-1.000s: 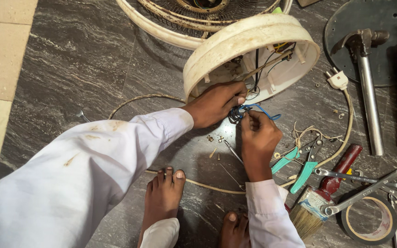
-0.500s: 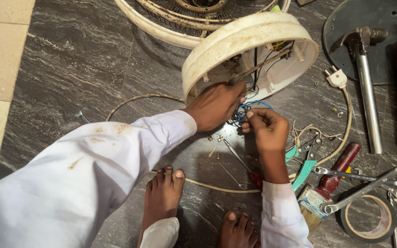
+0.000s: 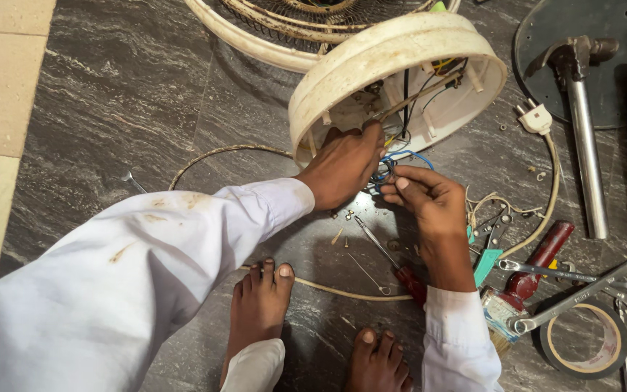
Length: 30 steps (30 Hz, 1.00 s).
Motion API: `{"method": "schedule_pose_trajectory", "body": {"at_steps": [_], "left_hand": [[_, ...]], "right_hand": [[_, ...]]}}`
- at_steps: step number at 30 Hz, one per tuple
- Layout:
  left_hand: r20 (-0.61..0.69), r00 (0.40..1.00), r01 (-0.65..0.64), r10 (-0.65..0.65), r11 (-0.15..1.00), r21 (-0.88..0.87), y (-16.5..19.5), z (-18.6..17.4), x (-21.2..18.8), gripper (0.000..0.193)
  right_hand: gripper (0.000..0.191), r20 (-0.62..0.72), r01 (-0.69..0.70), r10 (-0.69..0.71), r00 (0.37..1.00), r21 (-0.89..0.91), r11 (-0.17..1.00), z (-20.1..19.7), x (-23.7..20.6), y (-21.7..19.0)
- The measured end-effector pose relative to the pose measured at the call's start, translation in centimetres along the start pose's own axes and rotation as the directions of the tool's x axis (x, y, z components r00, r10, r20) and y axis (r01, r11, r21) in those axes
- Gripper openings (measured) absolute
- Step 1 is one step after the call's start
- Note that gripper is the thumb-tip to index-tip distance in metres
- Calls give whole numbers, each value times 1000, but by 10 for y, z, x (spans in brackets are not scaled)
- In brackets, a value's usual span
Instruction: The person repairs a disassembled electric fan by stripping, twisting, and taping wires inside the motor housing. They use pliers to cut and strip wires, then secure connections with electrical tape.
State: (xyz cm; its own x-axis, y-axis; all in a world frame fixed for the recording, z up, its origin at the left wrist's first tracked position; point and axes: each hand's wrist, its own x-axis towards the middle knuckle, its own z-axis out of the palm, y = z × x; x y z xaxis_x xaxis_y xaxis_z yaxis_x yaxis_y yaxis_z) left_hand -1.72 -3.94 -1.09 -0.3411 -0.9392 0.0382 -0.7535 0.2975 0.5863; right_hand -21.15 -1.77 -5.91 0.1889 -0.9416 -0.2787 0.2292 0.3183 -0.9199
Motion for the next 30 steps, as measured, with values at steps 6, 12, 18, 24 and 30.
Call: {"method": "schedule_pose_trajectory", "body": {"at_steps": [6,12,18,24,30], "left_hand": [[-77,997,-23,14,993,-118,-7,9,2,15],[-15,993,112,-115,984,-140,-8,10,3,16],[-53,995,74,-84,983,-169,-2,4,2,15],[-23,983,170,-181,955,-245,4,2,2,22],[-45,978,178,-205,925,-335,-6,8,3,18]], "right_hand": [[21,-39,121,-127,991,-128,984,5,-9,0],[22,-170,158,-256,952,-443,882,23,-13,6],[19,-83,131,-132,988,-20,991,26,-8,11],[17,-95,43,-38,995,46,998,17,-6,14],[16,-82,18,-11,997,78,997,15,-3,15]]}}
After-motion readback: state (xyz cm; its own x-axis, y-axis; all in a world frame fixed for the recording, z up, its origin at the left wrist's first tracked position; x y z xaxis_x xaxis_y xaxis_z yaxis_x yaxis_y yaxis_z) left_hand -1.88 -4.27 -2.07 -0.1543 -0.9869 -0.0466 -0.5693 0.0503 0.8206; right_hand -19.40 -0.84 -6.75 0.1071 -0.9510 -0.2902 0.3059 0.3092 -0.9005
